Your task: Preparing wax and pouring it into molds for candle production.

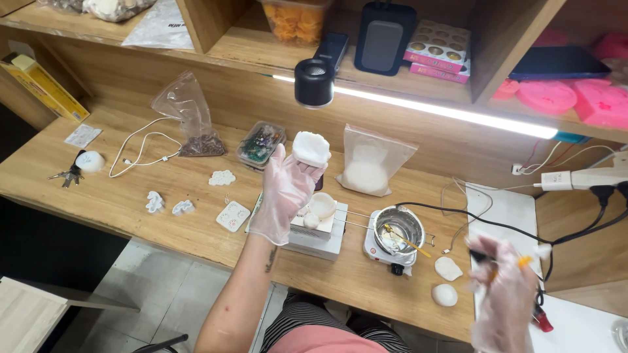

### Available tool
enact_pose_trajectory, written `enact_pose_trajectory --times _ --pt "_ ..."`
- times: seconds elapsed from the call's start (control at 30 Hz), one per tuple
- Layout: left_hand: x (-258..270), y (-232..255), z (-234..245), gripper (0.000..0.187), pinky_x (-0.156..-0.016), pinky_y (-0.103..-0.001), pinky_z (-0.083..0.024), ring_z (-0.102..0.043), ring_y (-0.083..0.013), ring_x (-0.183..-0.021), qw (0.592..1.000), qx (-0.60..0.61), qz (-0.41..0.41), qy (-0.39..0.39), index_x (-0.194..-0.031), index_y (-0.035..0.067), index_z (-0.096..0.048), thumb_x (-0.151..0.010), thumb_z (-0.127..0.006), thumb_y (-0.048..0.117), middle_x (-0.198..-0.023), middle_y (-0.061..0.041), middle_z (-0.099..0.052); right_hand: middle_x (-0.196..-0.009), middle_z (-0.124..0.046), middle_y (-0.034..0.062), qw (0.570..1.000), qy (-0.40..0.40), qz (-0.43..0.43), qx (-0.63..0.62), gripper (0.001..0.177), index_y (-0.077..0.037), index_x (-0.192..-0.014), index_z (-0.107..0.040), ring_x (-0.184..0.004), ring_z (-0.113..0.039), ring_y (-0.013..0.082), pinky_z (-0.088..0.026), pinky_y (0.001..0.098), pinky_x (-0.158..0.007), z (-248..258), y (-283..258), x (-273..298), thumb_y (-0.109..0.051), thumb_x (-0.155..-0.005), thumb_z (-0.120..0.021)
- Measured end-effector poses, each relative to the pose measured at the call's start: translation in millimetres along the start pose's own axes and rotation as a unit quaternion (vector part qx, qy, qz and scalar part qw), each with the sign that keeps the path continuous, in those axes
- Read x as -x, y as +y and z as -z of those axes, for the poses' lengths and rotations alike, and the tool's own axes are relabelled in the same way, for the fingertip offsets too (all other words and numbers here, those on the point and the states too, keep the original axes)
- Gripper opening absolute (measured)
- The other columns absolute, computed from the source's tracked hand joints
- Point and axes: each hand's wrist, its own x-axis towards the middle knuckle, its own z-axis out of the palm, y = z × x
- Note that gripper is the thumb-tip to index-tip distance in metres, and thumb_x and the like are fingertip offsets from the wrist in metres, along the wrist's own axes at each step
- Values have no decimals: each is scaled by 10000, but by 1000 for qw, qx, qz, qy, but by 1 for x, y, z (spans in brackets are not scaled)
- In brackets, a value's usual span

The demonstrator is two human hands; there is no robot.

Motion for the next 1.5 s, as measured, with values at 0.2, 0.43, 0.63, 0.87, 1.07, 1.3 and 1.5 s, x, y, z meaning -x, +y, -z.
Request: enact_pose_trajectory --times 0.2,0.43,0.63,0.87,1.07,1.3,1.5 --pt "0 17 11 714 -1114 -470 -445 -536 -359 -1303 998 1 -11 -64 -1443 -53 -457 -1041 -405 535 -1432 -209 -533 -1006 -730 16 989 -143 -22 9 331 -41 -1173 -707 -636 -501 66 -378 260 -505 -79 -44 20 -221 -1053 -456" --pt "15 29 21 750 -1175 -466 -420 -528 -354 -1339 1000 -10 -18 -18 -1470 -60 -429 -1016 -460 536 -1451 -234 -514 -867 -647 -8 958 -276 -32 72 260 -33 -1069 -751 -767 -506 57 -384 245 -702 -118 17 14 -230 -1003 -593" --pt "-19 10 20 760 -1168 -481 -402 -504 -367 -1357 997 4 59 -57 -1480 -76 -388 -1014 -475 518 -1466 -249 -500 -848 -615 -5 941 -317 -58 99 240 -54 -1062 -754 -816 -504 86 -401 272 -799 -130 13 15 -230 -980 -612" --pt "-21 14 10 748 -1132 -477 -450 -530 -360 -1325 997 -3 37 -61 -1485 -70 -396 -1027 -447 520 -1432 -249 -523 -859 -658 -7 934 -317 -103 131 274 -96 -1123 -769 -815 -554 93 -413 292 -756 -126 13 21 -252 -957 -616" --pt "10 8 21 733 -1110 -450 -478 -563 -350 -1294 999 -11 28 -23 -1465 -72 -427 -1041 -433 527 -1414 -242 -542 -860 -670 2 945 -277 -84 150 271 -43 -1089 -775 -783 -556 76 -429 256 -706 -104 43 9 -238 -968 -630" --pt "44 -90 76 576 -1050 -468 -475 -590 -266 -1233 988 -5 150 38 -1418 52 -523 -1058 -386 481 -1341 -124 -624 -915 -720 -32 936 -311 -130 100 390 -28 -1213 -704 -757 -640 91 -507 251 -708 -72 93 31 -248 -893 -678" --pt "72 -181 119 583 -1070 -477 -489 -614 -256 -1230 959 -71 276 -7 -1395 49 -559 -1077 -356 493 -1305 -114 -659 -812 -713 -31 938 -288 -190 34 519 -57 -1399 -589 -457 -319 15 -243 198 -400 -42 115 25 -374 -996 -512"
